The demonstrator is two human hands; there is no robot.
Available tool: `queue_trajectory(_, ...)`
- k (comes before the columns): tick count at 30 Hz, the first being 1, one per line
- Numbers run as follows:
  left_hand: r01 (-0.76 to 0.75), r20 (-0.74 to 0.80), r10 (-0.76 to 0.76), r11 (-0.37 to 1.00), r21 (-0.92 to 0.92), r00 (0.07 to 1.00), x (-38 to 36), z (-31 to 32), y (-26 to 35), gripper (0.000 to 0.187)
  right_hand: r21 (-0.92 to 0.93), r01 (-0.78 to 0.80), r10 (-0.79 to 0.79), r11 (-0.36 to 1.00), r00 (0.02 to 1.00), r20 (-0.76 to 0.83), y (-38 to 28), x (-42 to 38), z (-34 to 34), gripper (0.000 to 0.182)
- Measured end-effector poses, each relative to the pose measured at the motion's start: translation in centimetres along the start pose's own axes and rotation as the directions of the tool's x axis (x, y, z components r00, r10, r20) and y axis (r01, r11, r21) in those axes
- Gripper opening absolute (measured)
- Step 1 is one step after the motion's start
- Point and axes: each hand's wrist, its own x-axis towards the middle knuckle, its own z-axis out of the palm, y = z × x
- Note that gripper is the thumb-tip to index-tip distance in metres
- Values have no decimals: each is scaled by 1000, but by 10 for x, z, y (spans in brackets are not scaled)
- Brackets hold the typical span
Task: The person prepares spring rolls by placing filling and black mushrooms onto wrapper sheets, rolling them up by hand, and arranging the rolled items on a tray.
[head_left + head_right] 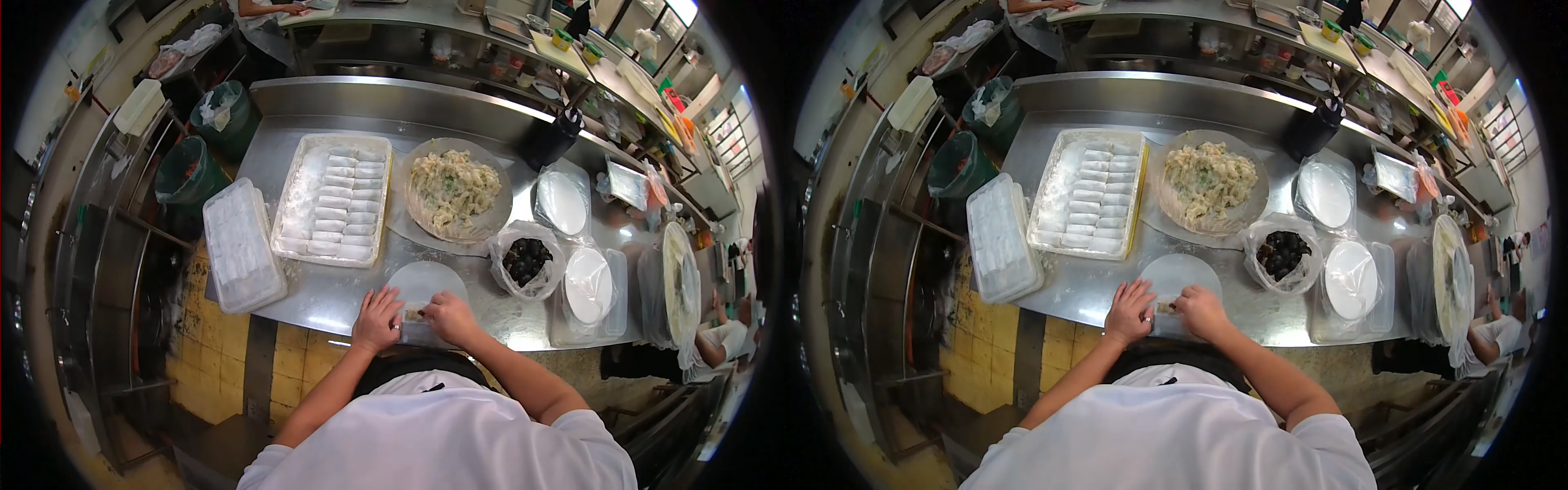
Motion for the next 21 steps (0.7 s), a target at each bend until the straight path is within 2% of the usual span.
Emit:
queue_trajectory(3,1,8,-1,1000,5,1000,1,0,0,38,-38,47,-47,998,999,13,6,1,9,27)
queue_trajectory(6,8,14,-9,1000,6,1000,1,0,-1,38,49,-22,29,999,990,-142,-1,-7,0,37)
queue_trajectory(9,3,17,-4,1000,14,1000,1,0,0,38,-25,-87,88,996,996,20,-2,-12,-10,47)
queue_trajectory(12,2,20,-2,1000,12,1000,2,-3,0,38,30,-68,64,997,991,120,16,-8,1,46)
queue_trajectory(15,3,29,-3,1000,7,1000,4,-3,3,37,63,-54,46,997,992,116,18,-12,-1,45)
queue_trajectory(18,6,42,-6,1000,5,999,1,-3,1,40,243,-219,223,945,975,9,6,-21,-11,40)
queue_trajectory(19,6,48,-6,1000,2,999,1,-2,-2,42,246,-264,296,933,950,-100,10,-25,-6,37)
queue_trajectory(21,59,-73,-66,993,-101,995,4,1,-4,46,262,-350,422,900,851,-313,25,-34,-3,33)
